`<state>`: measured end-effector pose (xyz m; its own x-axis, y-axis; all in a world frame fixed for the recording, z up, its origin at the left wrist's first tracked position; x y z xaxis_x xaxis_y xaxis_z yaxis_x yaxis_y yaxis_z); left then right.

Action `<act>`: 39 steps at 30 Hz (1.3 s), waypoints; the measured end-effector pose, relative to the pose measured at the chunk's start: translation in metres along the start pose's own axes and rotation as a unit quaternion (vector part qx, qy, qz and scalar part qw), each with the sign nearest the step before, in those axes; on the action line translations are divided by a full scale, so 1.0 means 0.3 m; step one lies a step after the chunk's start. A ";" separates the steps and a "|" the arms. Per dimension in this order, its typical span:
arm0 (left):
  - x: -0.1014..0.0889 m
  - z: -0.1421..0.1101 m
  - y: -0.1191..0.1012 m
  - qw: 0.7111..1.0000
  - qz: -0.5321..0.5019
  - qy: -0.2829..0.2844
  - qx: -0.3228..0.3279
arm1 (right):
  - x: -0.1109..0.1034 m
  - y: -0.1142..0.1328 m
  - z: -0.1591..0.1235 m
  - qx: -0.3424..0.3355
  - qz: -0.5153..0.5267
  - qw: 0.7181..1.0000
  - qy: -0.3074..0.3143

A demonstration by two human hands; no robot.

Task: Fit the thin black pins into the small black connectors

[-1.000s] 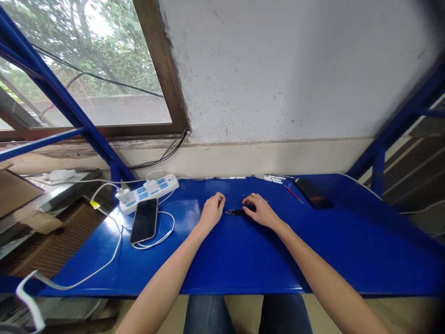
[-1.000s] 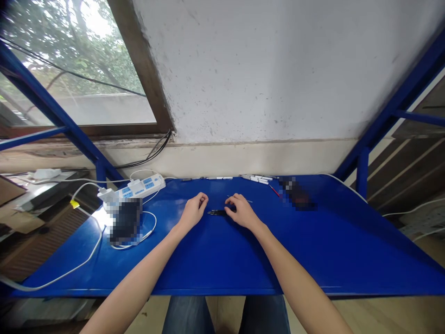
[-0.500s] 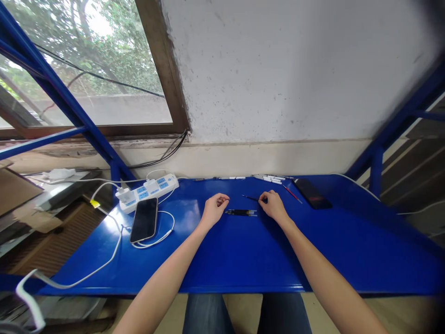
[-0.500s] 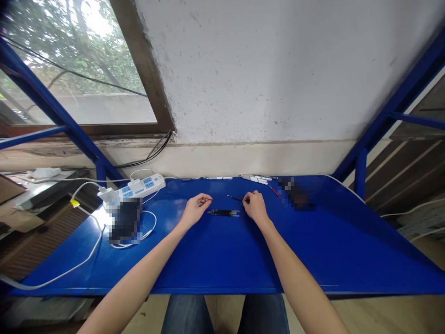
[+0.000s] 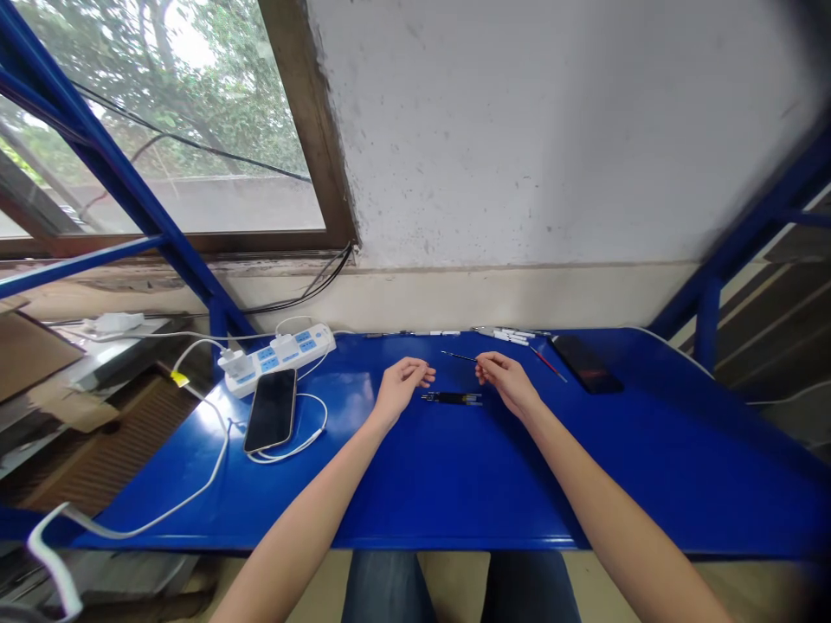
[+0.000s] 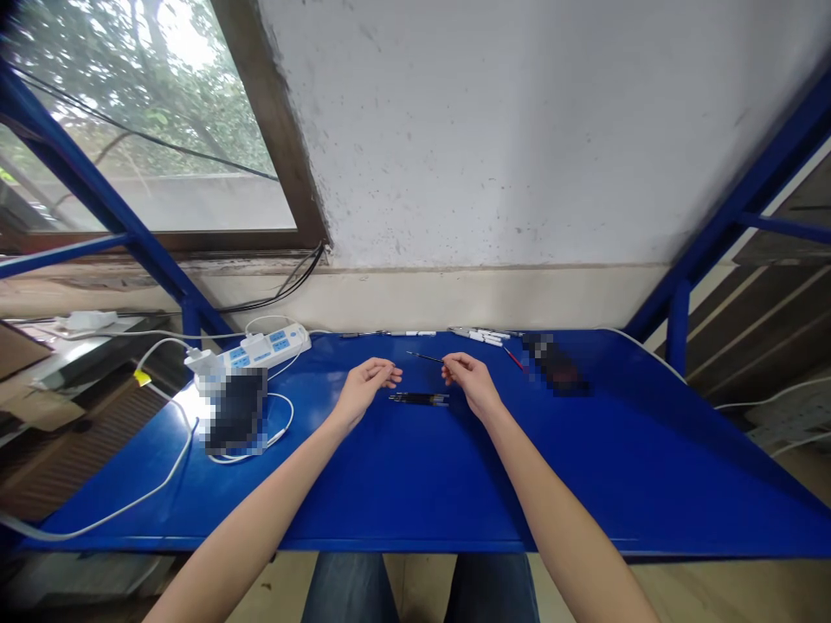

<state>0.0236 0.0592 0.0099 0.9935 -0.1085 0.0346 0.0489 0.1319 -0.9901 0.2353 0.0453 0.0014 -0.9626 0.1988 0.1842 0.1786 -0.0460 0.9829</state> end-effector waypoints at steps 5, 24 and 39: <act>0.003 -0.005 -0.023 0.998 -0.061 -0.017 -0.009 | 0.025 0.003 -0.016 0.036 0.043 0.998 0.025; 0.022 -0.007 -0.012 1.000 -0.012 0.027 0.006 | 0.061 0.011 -0.035 -0.007 -0.015 0.996 0.086; 0.002 -0.021 -0.074 0.934 0.306 -0.009 0.182 | 0.070 0.034 -0.045 -0.253 -0.396 0.879 0.079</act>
Point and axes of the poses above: each hand's wrist, its own z-axis towards the middle knuckle, its own x-axis out of the palm, y = z × x, the point moved 6 cm from there along z, towards the middle knuckle, and after that the axes turned 7 degrees about -y, right-handed, at the moved point
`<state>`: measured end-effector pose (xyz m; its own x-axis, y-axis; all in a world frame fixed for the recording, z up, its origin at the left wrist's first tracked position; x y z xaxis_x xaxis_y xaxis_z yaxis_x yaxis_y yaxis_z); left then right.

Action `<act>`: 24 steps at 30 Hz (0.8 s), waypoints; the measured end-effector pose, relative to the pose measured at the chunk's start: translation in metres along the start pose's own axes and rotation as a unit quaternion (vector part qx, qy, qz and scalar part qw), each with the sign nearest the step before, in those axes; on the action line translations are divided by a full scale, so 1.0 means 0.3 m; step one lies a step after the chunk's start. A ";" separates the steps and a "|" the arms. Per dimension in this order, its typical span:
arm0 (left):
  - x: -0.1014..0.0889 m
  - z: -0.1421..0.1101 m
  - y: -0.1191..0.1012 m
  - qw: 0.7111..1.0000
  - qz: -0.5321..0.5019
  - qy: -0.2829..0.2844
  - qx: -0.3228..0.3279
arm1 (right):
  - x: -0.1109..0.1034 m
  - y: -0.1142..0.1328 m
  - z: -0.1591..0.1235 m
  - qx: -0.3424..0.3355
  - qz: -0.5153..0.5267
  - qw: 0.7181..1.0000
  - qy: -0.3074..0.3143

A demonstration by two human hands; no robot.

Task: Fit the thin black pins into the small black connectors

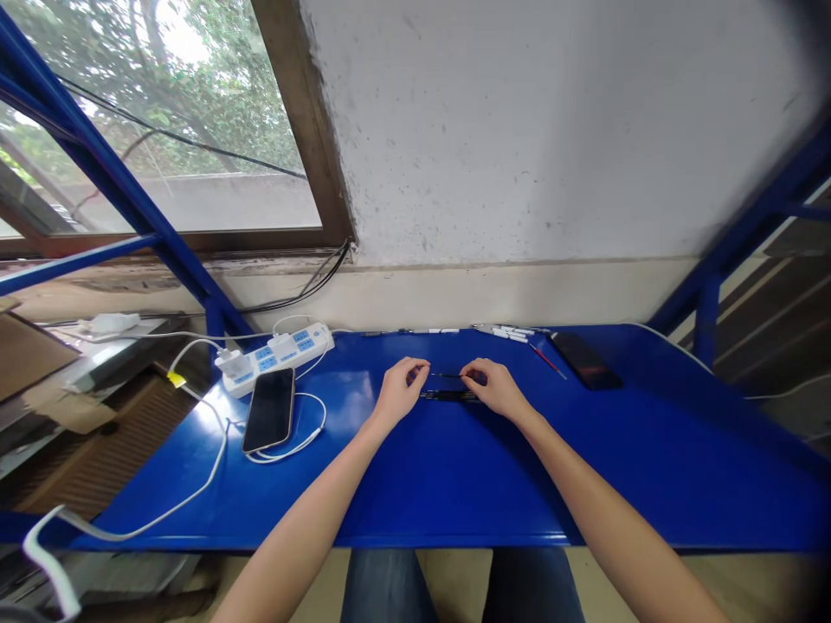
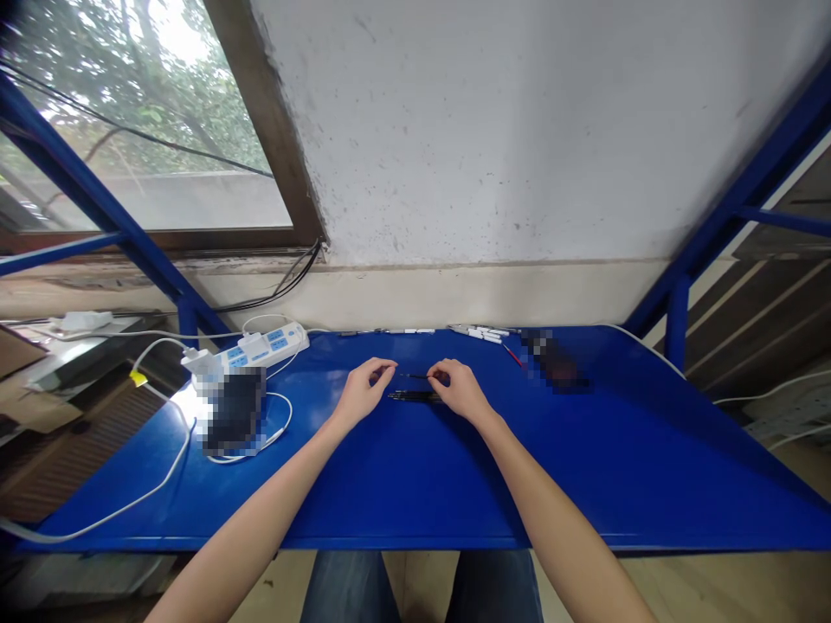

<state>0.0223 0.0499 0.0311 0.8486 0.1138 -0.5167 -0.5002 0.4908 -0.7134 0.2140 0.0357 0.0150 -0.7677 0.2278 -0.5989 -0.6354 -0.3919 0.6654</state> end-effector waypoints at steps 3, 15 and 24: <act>-0.019 0.005 0.007 0.996 0.084 0.009 0.004 | 0.008 -0.026 0.001 0.002 -0.049 0.999 0.011; 0.042 -0.033 0.016 0.989 0.068 0.119 -0.062 | 0.038 0.004 -0.027 -0.026 -0.076 0.994 0.079; 0.033 -0.031 0.007 0.991 0.062 0.101 -0.062 | 0.049 0.036 -0.041 -0.062 -0.096 0.985 0.130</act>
Point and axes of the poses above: each hand's wrist, its own z-axis towards the middle knuckle, its own x-axis out of the palm, y = z × x, the point moved 6 cm from there along z, towards the middle knuckle, and after that the axes turned 7 degrees about -y, right-handed, at the moved point
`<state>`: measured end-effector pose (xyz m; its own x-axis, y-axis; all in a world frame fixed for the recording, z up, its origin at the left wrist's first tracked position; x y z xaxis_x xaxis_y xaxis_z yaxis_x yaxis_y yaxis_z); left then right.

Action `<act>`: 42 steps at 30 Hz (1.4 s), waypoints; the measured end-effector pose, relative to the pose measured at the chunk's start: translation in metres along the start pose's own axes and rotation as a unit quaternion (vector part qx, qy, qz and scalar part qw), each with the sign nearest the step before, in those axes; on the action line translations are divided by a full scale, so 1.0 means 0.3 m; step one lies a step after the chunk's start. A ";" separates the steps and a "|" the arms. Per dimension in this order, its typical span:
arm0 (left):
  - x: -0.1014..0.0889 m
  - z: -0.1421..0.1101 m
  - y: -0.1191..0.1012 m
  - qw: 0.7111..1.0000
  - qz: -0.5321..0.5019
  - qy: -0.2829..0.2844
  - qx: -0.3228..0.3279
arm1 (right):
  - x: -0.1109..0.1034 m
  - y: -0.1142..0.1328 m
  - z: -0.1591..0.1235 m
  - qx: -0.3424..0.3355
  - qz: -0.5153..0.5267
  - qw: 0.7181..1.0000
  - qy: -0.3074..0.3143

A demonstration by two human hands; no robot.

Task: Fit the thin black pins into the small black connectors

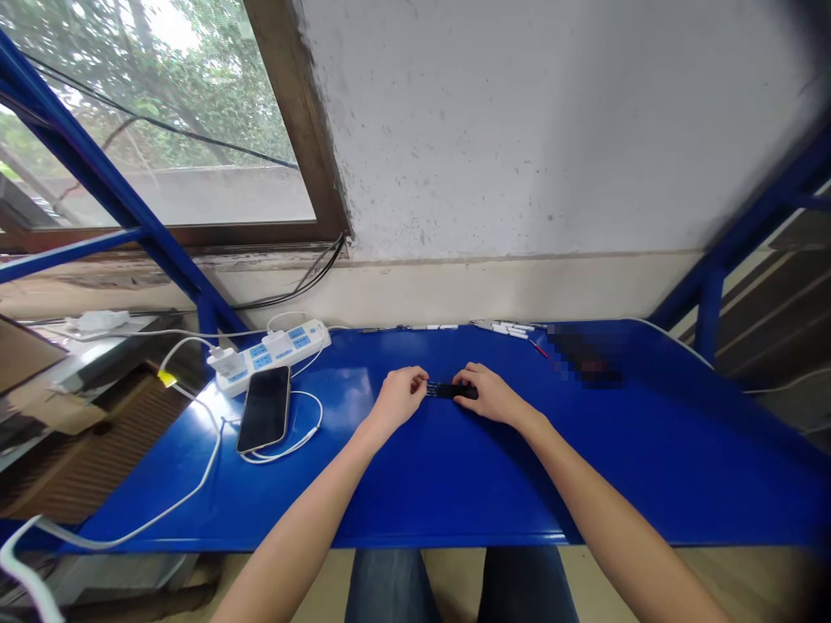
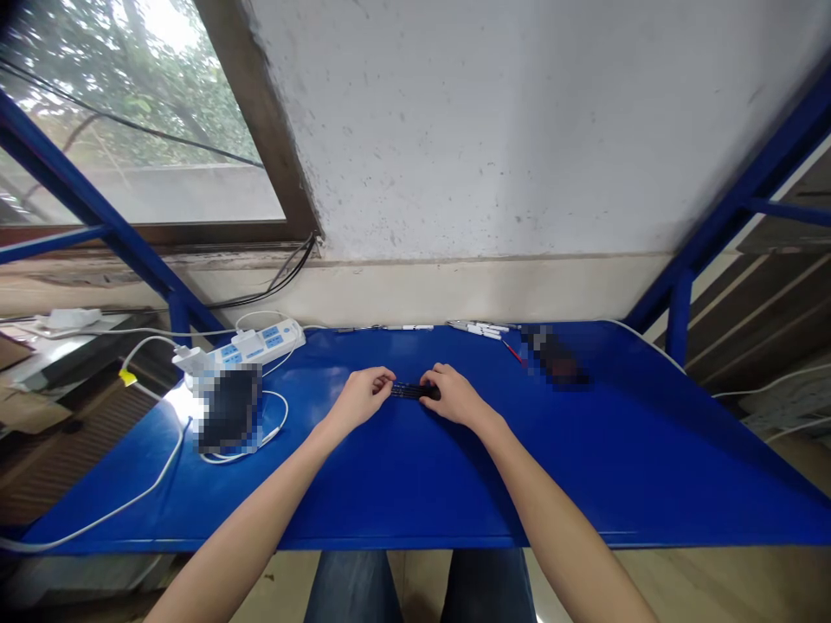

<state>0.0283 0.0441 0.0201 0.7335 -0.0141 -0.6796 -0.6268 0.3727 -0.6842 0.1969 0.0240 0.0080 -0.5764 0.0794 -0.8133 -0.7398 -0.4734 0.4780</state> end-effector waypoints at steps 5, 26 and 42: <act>-0.010 0.001 -0.019 0.998 0.049 -0.019 0.031 | 0.006 0.006 0.005 -0.002 -0.007 1.000 -0.017; 0.047 -0.019 -0.031 0.988 0.117 0.022 0.100 | 0.016 -0.046 0.011 0.043 -0.052 0.994 -0.085; 0.110 -0.068 -0.016 0.962 0.202 0.150 0.103 | 0.016 -0.043 0.012 0.034 -0.055 0.994 -0.091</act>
Point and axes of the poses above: each hand's wrist, its own z-axis towards the middle knuckle, its own x-axis out of the palm, y = z × x, the point moved 6 cm from there along z, towards the middle knuckle, and after that the axes turned 7 degrees about -y, right-handed, at the moved point
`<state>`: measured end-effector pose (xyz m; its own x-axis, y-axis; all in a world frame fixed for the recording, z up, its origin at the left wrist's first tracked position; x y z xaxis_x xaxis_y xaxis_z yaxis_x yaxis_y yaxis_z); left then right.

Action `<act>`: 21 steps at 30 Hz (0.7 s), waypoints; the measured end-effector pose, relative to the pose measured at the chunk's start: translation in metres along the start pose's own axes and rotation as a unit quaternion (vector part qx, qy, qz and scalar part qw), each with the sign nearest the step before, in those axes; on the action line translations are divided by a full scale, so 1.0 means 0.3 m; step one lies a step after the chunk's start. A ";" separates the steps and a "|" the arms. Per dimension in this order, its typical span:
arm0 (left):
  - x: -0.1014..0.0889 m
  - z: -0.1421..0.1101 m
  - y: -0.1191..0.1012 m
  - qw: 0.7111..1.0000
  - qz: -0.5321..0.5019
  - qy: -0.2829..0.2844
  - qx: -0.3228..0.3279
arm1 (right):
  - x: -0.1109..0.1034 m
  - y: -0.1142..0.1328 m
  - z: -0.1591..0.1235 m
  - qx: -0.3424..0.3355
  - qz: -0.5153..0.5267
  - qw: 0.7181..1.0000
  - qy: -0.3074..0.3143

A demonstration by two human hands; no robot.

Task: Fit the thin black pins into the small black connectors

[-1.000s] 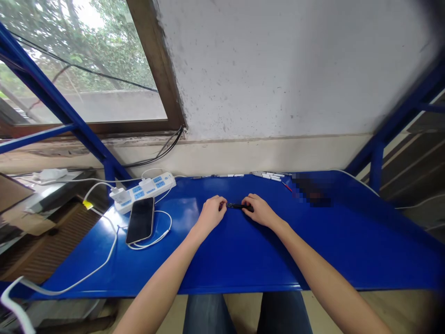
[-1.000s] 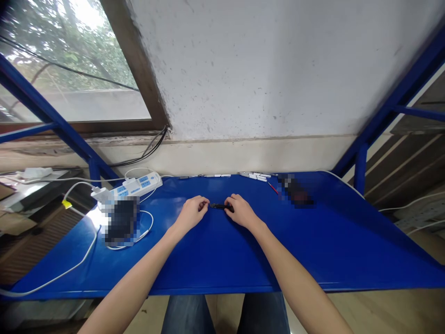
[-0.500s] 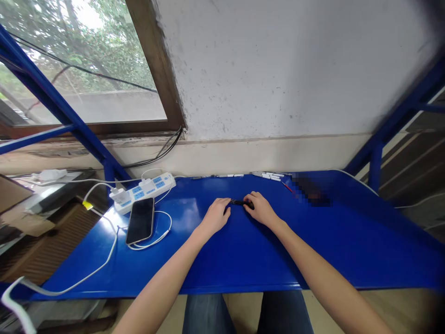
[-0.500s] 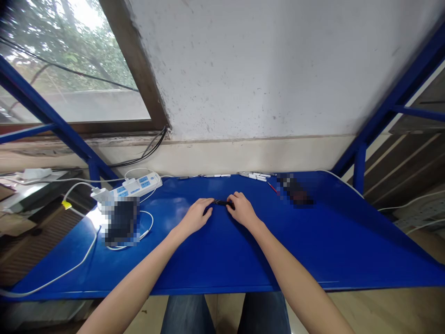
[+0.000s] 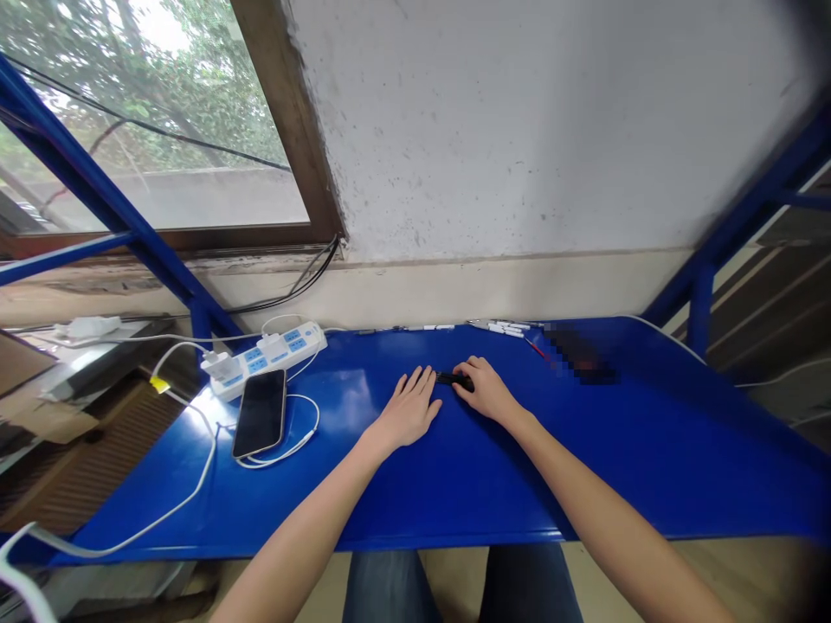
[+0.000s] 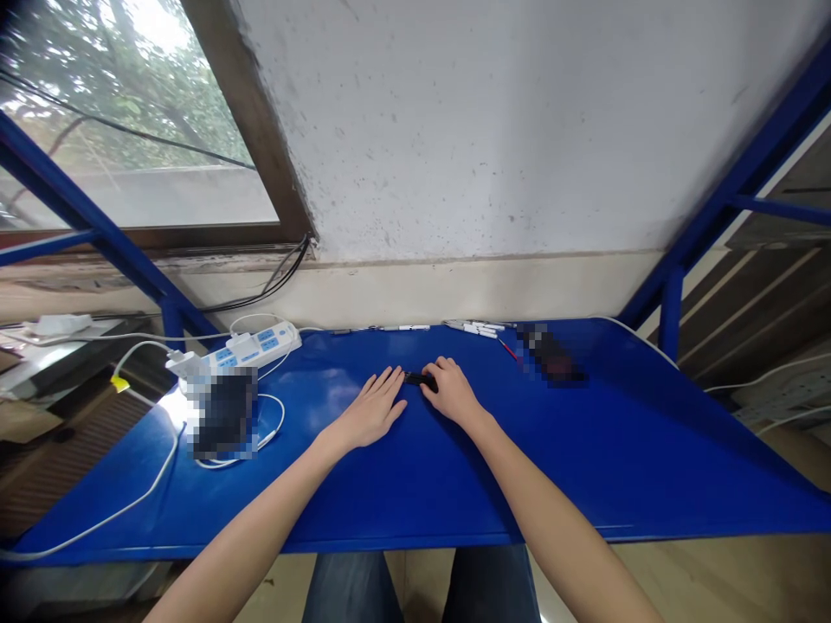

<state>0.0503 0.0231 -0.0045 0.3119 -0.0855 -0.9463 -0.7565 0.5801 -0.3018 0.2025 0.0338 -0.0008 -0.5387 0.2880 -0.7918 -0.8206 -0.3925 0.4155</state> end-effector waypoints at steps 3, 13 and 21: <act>-0.001 -0.001 0.002 1.000 0.008 -0.014 0.004 | 0.002 0.000 0.000 0.001 -0.006 1.000 -0.001; 0.002 0.015 0.007 0.998 0.033 -0.044 0.012 | -0.023 0.031 -0.004 0.002 -0.046 0.999 -0.026; 0.030 0.025 0.012 0.996 0.046 -0.046 0.059 | 0.104 0.091 -0.050 -0.058 -0.081 0.993 0.056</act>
<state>0.0547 0.0305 -0.0131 0.2995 0.0430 -0.9531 -0.7131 0.6738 -0.1936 0.1662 0.0189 -0.0210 -0.3714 0.2585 -0.8917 -0.8639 -0.4481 0.2299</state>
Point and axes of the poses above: each hand's wrist, its own z-axis towards the middle knuckle, its own x-axis out of the palm, y = z × x, the point moved 6 cm from there along z, towards the middle knuckle, and after that the axes turned 7 degrees about -y, right-handed, at the moved point
